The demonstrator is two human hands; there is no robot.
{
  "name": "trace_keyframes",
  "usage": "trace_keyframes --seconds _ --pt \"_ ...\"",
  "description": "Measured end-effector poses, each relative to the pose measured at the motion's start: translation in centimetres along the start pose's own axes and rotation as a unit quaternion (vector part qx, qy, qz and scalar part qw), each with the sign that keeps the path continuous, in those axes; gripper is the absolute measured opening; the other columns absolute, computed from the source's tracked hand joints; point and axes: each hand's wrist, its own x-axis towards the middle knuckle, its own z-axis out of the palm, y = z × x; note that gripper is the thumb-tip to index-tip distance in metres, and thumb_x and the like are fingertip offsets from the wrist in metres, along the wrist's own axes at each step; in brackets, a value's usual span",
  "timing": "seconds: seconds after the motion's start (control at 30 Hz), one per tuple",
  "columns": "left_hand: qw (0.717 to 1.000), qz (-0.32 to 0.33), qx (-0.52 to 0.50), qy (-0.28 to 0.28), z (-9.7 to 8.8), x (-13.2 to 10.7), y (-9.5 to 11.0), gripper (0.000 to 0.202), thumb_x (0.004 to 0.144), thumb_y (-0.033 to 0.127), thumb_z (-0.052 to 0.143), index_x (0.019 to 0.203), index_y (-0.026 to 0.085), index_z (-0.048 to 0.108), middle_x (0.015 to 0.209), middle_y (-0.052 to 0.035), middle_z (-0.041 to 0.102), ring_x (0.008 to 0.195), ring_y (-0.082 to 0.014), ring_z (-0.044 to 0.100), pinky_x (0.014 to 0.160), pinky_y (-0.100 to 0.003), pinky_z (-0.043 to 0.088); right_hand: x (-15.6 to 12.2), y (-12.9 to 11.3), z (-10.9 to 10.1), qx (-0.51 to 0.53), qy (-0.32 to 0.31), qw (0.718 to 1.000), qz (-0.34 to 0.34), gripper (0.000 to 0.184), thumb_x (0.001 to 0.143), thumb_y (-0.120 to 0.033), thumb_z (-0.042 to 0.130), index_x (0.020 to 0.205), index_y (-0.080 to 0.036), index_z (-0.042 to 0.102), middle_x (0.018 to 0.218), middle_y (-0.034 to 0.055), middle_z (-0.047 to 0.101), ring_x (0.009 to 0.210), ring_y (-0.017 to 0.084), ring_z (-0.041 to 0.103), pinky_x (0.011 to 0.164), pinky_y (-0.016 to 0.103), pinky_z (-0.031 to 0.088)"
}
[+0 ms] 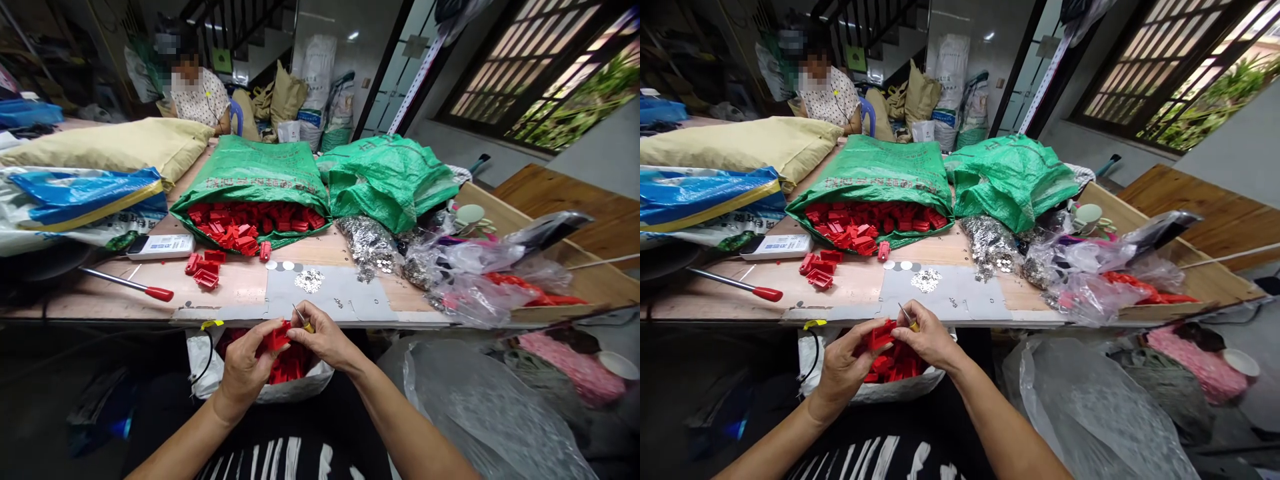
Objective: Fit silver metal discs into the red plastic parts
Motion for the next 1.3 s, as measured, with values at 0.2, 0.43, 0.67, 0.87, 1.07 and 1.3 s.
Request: trace_keyframes --seconds 0.2,0.43,0.67,0.87,1.07,1.3 --pt "0.999 0.044 0.028 0.0 0.5 0.0 -0.2 0.036 0.078 0.018 0.067 0.112 0.026 0.065 0.105 -0.0045 0.073 0.095 -0.021 0.07 0.087 -0.03 0.054 0.4 0.5 -0.2 0.024 -0.016 1.0 0.006 0.031 0.075 -0.039 0.068 0.078 -0.02 0.043 0.071 -0.0056 0.043 0.064 0.009 0.038 0.056 0.02 0.034" --pt "0.999 -0.034 -0.027 -0.03 0.4 -0.4 -0.7 0.034 0.076 0.021 0.068 0.109 0.027 0.067 0.106 -0.0035 0.073 0.098 -0.0224 0.068 0.089 -0.033 0.053 -0.4 1.4 0.5 0.145 -0.062 0.985 0.068 0.037 0.077 -0.046 0.067 0.089 -0.022 0.041 0.062 -0.0101 0.038 0.049 0.005 0.029 0.046 0.018 0.022" --pt "0.992 -0.06 -0.099 -0.044 0.2 -0.3 -1.2 0.031 0.074 0.021 0.071 0.104 0.027 0.068 0.112 -0.0035 0.071 0.113 -0.0235 0.061 0.113 -0.046 0.03 -0.7 1.5 0.3 0.246 -0.084 0.961 0.096 0.044 0.069 -0.041 0.075 0.089 -0.021 0.041 0.059 -0.0114 0.039 0.046 0.003 0.028 0.044 0.017 0.02" --pt "0.942 -0.163 -0.288 -0.058 0.4 0.0 -1.8 0.03 0.068 0.021 0.076 0.096 0.021 0.067 0.102 -0.0056 0.073 0.101 -0.0228 0.066 0.092 -0.035 0.051 -0.8 1.7 0.4 0.289 -0.1 0.945 0.117 0.047 0.064 -0.039 0.078 0.09 -0.02 0.044 0.06 -0.0098 0.042 0.043 0.002 0.029 0.042 0.017 0.019" --pt "0.899 -0.271 -0.345 -0.007 0.8 0.2 -2.5 0.033 0.067 0.023 0.078 0.096 0.019 0.062 0.093 -0.0011 0.073 0.084 -0.0133 0.067 0.081 -0.023 0.052 1.8 1.0 -2.6 -0.024 0.018 0.999 0.038 0.025 0.077 -0.039 0.065 0.089 -0.019 0.057 0.075 -0.0021 0.057 0.06 0.01 0.048 0.056 0.022 0.036" --pt "0.889 -0.302 -0.344 0.027 0.6 0.2 -2.7 0.036 0.066 0.025 0.079 0.096 0.018 0.06 0.091 -0.001 0.072 0.083 -0.0129 0.067 0.081 -0.022 0.052 5.6 -0.2 -5.6 -0.439 0.146 0.887 -0.004 0.01 0.083 -0.019 0.055 0.086 -0.021 0.065 0.091 0.003 0.066 0.086 0.016 0.058 0.075 0.026 0.038"
